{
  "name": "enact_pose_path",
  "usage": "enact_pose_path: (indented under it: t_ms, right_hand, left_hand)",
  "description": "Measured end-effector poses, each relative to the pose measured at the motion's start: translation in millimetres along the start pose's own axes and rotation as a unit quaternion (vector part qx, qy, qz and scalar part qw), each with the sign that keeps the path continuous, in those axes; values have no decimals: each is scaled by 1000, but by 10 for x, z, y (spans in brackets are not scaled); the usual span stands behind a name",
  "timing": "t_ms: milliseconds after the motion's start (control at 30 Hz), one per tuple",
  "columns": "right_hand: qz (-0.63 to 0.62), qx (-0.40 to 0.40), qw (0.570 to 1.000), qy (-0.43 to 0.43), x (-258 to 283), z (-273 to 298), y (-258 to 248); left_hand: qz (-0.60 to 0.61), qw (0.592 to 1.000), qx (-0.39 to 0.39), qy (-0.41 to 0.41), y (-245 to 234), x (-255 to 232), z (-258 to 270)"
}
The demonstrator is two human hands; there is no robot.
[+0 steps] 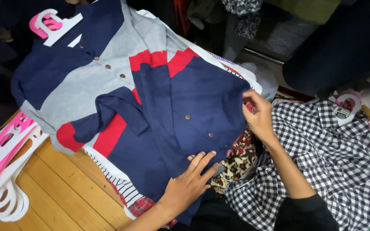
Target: Buttoning a multicolored cardigan on a table in preparation for hanging or display.
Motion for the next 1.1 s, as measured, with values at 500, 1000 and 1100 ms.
enact_pose_path:
  t_ms: [500,1000,1100]
  right_hand:
    - [68,-86,994,-1,-301,-129,-157]
    - [30,-143,989,30,332,30,203]
    - [102,-48,991,-75,1027,23,601]
  left_hand:
    - [-13,998,66,2,7,17,-11]
    - [508,856,-49,76,-990,245,138]
    - [436,891,-125,2,-1064,493,281]
Point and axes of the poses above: each hand's wrist, its own z-axis away from the middle knuckle, its own y-axis out of the palm, x = y × z, the point moved 4 cm from there along -z, towards the middle knuckle, and after that the axes turned 6 degrees about y, right-handed, at the moved point
